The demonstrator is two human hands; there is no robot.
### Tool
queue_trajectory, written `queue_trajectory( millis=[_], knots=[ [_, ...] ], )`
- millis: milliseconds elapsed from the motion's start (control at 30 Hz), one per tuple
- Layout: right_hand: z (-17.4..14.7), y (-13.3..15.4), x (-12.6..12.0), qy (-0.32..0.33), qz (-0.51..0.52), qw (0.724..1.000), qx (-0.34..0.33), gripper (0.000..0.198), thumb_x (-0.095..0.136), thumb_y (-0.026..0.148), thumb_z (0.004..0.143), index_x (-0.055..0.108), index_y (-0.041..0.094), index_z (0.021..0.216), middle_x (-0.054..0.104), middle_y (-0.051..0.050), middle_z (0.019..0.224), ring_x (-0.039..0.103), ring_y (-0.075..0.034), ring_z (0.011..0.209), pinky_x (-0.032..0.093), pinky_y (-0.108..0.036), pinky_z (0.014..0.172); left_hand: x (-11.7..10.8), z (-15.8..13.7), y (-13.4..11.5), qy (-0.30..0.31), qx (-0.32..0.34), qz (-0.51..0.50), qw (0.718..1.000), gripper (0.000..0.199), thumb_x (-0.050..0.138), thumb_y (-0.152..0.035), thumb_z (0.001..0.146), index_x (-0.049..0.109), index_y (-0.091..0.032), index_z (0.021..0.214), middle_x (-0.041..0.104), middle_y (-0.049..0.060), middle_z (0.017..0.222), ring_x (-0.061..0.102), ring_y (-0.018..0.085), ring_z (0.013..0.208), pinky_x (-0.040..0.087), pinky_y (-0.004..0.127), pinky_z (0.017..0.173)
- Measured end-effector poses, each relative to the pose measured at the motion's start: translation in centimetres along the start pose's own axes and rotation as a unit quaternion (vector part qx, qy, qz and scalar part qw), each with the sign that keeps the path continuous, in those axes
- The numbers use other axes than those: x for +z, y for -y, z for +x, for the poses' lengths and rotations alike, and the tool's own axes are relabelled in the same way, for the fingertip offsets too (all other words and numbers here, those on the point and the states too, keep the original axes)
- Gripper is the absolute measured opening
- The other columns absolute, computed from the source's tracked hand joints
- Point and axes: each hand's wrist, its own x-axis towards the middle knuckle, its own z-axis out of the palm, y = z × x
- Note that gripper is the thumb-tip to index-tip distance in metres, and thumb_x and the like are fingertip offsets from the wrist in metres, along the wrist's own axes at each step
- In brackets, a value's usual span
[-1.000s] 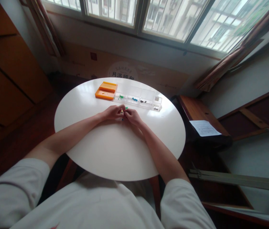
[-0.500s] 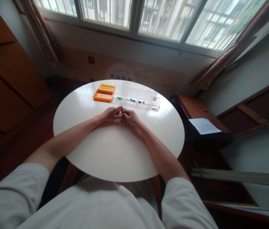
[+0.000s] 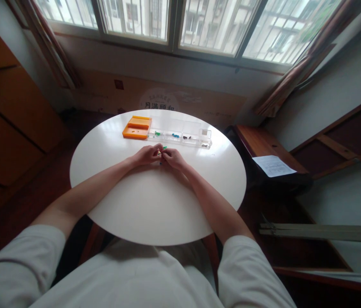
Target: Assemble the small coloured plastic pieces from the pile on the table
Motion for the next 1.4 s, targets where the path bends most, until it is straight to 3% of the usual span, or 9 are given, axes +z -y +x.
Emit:
queue_trajectory(
  millis=[1400],
  knots=[
    [-0.02,0.06,0.00,0.002,-0.019,1.000,-0.002,0.023,0.050,0.029,0.078,0.065,0.012,0.081,0.063,-0.002,0.067,0.056,-0.012,0.060,0.043,-0.024,0.059,0.00,-0.01,-0.02,0.002,-0.001,0.001,1.000,0.025,0.052,-0.035,0.077,0.053,-0.021,0.098,0.054,-0.005,0.063,0.044,0.010,0.053,0.026,0.021,0.053]
  ],
)
